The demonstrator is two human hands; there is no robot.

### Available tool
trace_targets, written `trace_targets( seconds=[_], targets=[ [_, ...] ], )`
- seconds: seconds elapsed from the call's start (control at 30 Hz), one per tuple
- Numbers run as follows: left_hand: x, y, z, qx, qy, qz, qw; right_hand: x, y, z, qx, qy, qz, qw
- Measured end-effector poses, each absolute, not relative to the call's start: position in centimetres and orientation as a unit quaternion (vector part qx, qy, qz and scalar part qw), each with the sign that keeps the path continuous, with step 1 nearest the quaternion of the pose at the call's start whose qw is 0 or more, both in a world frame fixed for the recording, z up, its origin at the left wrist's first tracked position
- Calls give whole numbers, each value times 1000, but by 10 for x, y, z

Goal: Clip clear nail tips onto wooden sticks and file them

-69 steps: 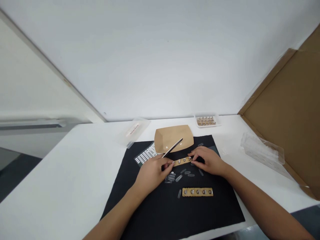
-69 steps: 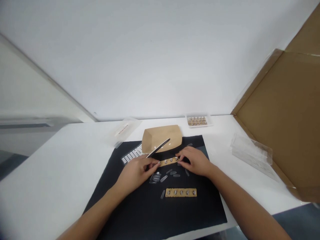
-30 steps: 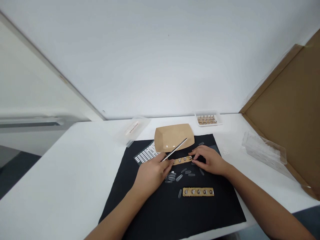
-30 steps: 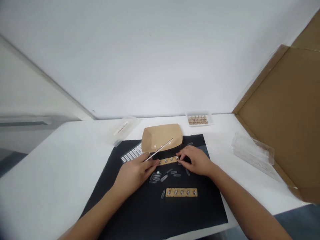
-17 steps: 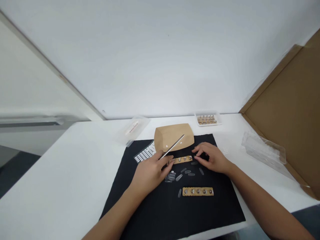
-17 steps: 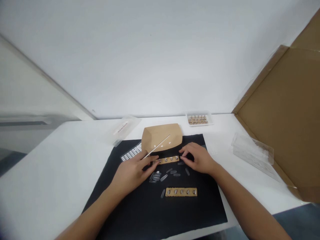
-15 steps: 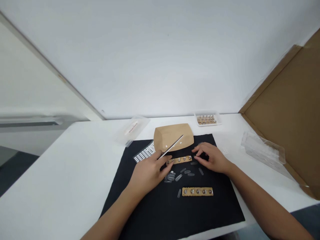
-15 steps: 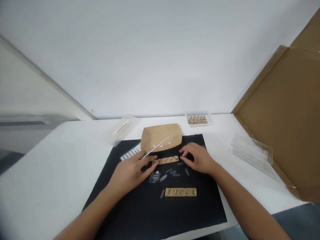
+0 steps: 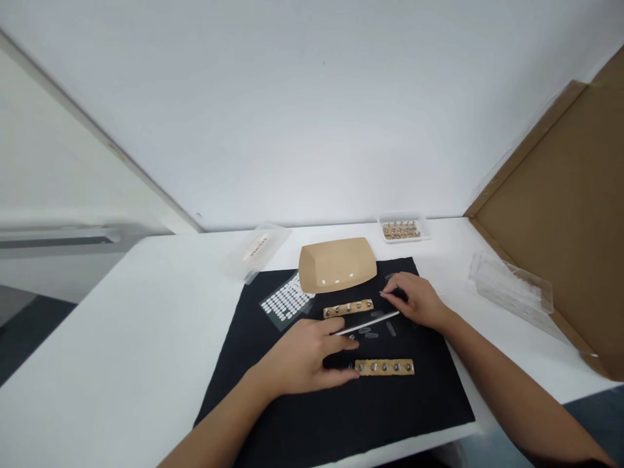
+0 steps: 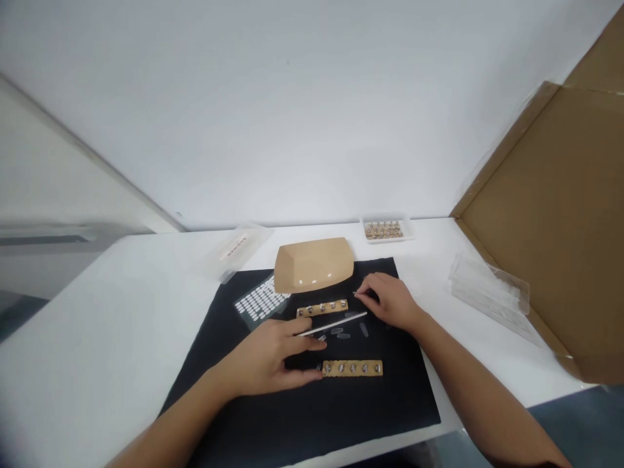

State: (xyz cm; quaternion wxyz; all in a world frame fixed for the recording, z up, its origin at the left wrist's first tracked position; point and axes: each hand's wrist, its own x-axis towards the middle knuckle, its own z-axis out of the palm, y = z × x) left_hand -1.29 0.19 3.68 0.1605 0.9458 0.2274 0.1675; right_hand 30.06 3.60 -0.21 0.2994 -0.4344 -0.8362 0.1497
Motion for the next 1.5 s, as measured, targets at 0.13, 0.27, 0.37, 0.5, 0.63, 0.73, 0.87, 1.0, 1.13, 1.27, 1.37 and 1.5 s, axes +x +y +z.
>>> trace_targets(
  seconds=[0.13,0.27,0.37,0.5,0.63,0.73,0.87,1.0,1.13,1.27,1.37,1.5],
  targets=[
    [-10,2,34,949,225,163,148,299,35,-3,-437,-838,151,290],
    [-16,7,34,931,266,239,76,299,36,-3,-458,-828,138,293],
    [-25,13,33,897,333,289,-6,299,37,-3,-467,-823,134,296],
    [-35,21,30,848,426,316,-18,300,39,-5,-488,-810,142,294],
    [-36,25,27,783,548,294,0,301,40,-8,-507,-794,141,303],
    [-33,27,28,772,596,220,-7,301,41,-10,-510,-796,133,299],
    [-31,28,29,801,584,123,-37,302,42,-11,-513,-796,129,293],
    [-35,30,26,813,572,93,-47,300,42,-13,-508,-797,137,298],
    [-39,35,22,803,589,87,-23,300,42,-13,-505,-800,143,292],
    [-43,40,20,807,586,74,11,300,43,-13,-506,-800,142,291],
    [-46,43,19,814,576,72,23,299,43,-14,-506,-796,148,296],
    [-49,43,18,833,548,77,26,300,43,-15,-514,-785,157,308]
  ],
)
